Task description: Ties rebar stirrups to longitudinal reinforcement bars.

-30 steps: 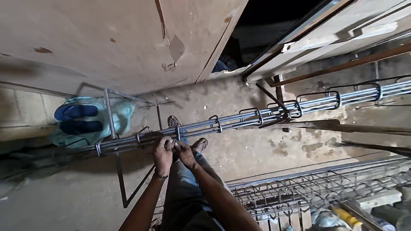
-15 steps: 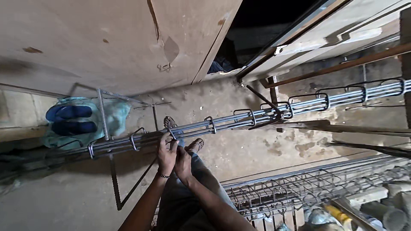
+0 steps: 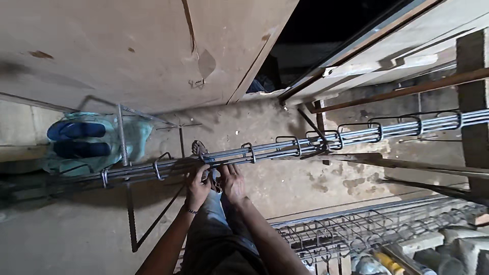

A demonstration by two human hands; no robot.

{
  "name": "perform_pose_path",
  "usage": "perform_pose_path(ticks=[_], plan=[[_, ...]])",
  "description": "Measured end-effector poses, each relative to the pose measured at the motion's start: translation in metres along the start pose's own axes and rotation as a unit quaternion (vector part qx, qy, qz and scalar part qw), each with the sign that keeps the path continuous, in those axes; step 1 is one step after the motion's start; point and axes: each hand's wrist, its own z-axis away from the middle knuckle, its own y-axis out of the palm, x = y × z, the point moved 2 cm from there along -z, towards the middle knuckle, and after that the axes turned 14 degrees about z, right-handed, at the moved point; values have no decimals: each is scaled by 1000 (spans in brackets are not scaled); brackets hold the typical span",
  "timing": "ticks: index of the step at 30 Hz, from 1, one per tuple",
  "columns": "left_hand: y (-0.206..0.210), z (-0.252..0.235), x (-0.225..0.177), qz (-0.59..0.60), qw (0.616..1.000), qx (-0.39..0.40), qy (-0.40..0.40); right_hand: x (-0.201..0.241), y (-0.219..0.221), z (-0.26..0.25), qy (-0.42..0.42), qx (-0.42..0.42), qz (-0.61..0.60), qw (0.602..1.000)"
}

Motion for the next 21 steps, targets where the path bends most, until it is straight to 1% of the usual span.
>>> perform_pose_path(ticks=[3, 6, 10, 15, 17, 21], plan=[[4, -2, 1, -48, 998, -25, 33, -1, 11, -2, 25, -36, -34, 998], [6, -2, 3, -52, 996, -63, 38, -2, 13, -2, 38, -60, -37, 997], [7, 1, 6, -41, 994, -89, 53, -7, 4, 1, 11, -25, -30, 999], [6, 1, 6, -34, 994, -92, 39, -15, 0, 9, 9, -37, -46, 998], [7, 0, 5, -31, 995, -89, 44, -15, -3, 2, -1, -22, -32, 999], [7, -4, 3, -36, 996, -70, 38, -7, -10, -13, -33, 16, 33, 999]])
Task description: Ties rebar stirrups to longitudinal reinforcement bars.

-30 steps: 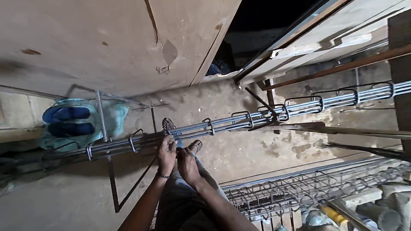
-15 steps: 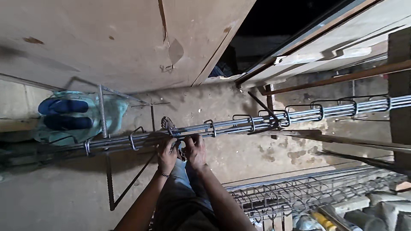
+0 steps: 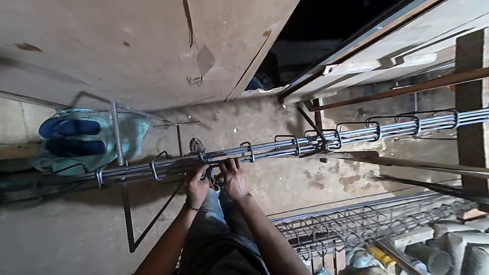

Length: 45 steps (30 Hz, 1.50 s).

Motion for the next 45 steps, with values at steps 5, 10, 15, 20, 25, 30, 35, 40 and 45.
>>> perform_pose_path(ticks=[5, 10, 15, 20, 25, 30, 35, 40, 45], plan=[[1, -4, -2, 3, 999, 35, -15, -9, 9, 11, -24, -68, -15, 997], [2, -4, -2, -3, 997, 77, 3, -8, 23, 22, -18, -98, 59, 993], [3, -4, -2, -28, 994, 107, 20, 1, 27, 33, 17, -45, 148, 988], [4, -2, -7, -77, 986, 142, 35, 1, 33, 39, 167, -50, -128, 976], [3, -4, -7, -110, 980, 160, 50, -10, 64, 40, 335, -21, -554, 762], [4, -6, -7, -67, 989, 127, 36, -14, 72, 25, 323, 23, -635, 702], [-6, -1, 5, 14, 998, 61, 13, -15, 81, 12, 298, 1, -576, 761], [-10, 1, 12, 29, 998, 37, 52, 5, 97, 11, 282, 24, -548, 787], [-8, 4, 17, 58, 995, 31, 70, 22, 84, 18, 220, 32, -342, 913]])
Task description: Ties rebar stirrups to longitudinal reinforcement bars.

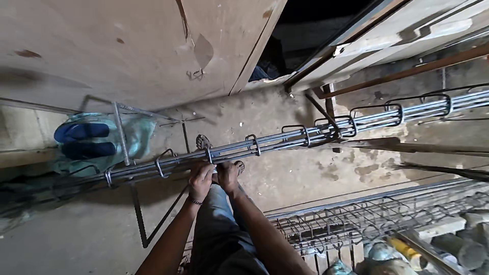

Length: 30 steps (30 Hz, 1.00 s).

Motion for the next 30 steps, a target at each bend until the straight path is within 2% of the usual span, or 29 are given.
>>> perform_pose_path(ticks=[3, 7, 10, 13, 15, 17, 20, 23, 26, 28, 30], plan=[[-1, 1, 5, 24, 1000, 9, 1, 15, -14, 26, -15, 16, 79, 997], [-12, 0, 8, 77, 995, 66, 11, 42, -28, 47, -43, 29, 201, 978], [-20, -3, 12, 80, 991, 106, 18, 59, -33, 46, -134, 19, 351, 926], [-25, 1, 15, 73, 989, 130, 19, 78, -40, 37, -244, -40, 456, 855], [-25, 4, 15, 89, 987, 132, 2, 83, -44, 32, -299, -47, 485, 820], [-23, 4, 14, 135, 982, 126, -50, 86, -50, 27, -348, -33, 491, 798], [-18, 5, 9, 133, 985, 73, -78, 93, -60, 13, -383, 33, 460, 800], [-12, 6, 9, 81, 994, 25, -70, 102, -65, -6, -288, 108, 403, 862], [-6, 3, 13, 76, 996, -4, -52, 109, -71, -21, -101, 201, 362, 905], [-7, 1, 10, 45, 998, -6, -50, 107, -75, -27, 12, 210, 294, 932], [-9, 1, 6, 7, 998, 3, -66, 95, -72, -25, 107, 180, 181, 961]])
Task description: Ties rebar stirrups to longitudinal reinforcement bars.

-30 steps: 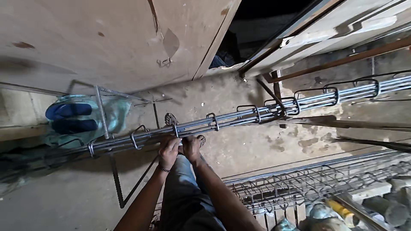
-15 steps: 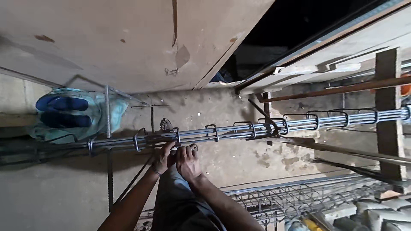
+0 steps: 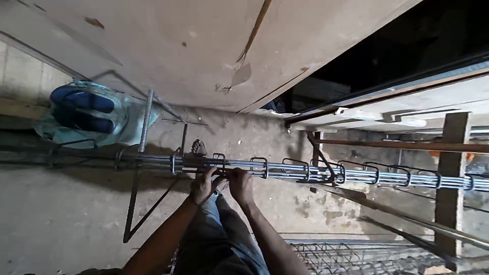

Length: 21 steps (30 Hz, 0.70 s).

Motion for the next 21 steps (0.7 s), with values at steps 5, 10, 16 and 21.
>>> perform_pose_path(ticks=[5, 10, 16, 21], plan=[[2, 0, 7, 20, 999, 33, 12, -24, 35, 4, 213, 83, -422, 877], [-6, 32, 12, 24, 997, -12, 66, -22, 15, 21, 6, -34, -20, 999], [-2, 49, 49, 158, 907, -118, -373, -32, 34, 20, -221, -167, 230, 933], [25, -23, 88, -35, 883, 182, -432, -36, 44, 19, -267, -249, 280, 888]])
